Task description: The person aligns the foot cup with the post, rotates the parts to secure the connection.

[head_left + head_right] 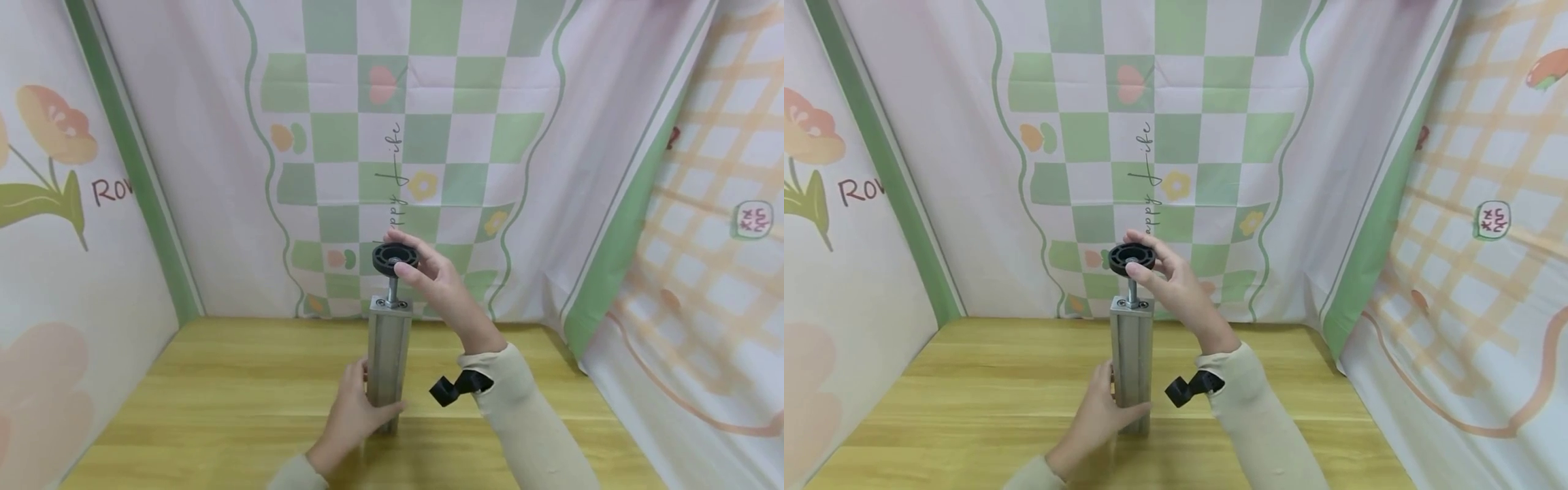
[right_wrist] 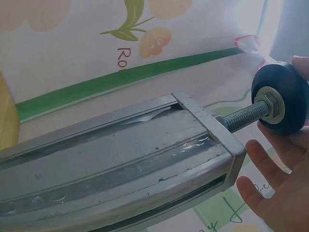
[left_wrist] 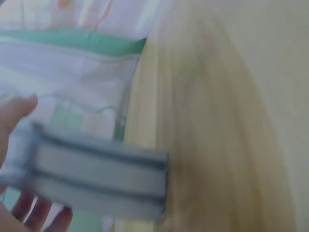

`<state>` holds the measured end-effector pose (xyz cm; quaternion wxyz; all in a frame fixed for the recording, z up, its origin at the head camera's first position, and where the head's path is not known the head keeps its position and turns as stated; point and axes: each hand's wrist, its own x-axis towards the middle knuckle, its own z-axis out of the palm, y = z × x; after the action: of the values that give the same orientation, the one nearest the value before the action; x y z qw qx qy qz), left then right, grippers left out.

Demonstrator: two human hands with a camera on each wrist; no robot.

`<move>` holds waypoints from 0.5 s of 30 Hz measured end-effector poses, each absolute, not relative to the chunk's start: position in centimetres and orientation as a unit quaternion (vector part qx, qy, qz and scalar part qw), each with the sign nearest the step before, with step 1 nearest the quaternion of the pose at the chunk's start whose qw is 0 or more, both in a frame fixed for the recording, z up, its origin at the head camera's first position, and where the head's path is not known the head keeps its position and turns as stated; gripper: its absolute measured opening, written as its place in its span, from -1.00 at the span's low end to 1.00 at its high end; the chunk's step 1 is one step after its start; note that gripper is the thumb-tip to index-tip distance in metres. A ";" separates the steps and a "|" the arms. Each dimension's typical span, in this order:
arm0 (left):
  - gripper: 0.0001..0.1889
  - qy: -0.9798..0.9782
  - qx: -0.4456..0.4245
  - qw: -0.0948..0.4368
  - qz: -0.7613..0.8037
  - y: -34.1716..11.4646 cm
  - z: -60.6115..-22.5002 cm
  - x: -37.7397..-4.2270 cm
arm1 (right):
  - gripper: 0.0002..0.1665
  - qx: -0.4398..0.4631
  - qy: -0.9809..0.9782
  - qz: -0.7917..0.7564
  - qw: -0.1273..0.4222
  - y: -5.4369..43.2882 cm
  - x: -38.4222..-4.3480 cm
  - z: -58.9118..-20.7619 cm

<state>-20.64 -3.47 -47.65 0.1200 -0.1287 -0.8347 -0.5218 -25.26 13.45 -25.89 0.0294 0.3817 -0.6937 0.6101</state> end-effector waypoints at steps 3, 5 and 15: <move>0.07 -0.855 -0.086 0.155 -0.488 -2.1 -47.8 -20.1 | -0.31 0.380 -0.689 0.616 0.031 13.5 -25.2 -25.9; 0.07 -0.862 -0.065 0.169 -0.473 -1.6 -47.8 -20.0 | -0.32 0.379 -0.687 0.619 0.035 13.5 -25.2 -25.9; 0.11 -0.859 -0.016 0.190 -0.475 -0.5 -47.9 -20.2 | -0.32 0.358 -0.699 0.616 0.066 13.4 -25.2 -26.3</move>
<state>-20.16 -0.51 -47.93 0.1899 -0.0158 -0.8591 -0.4751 -25.17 13.37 -26.34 0.0661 0.3581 -0.6985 0.6160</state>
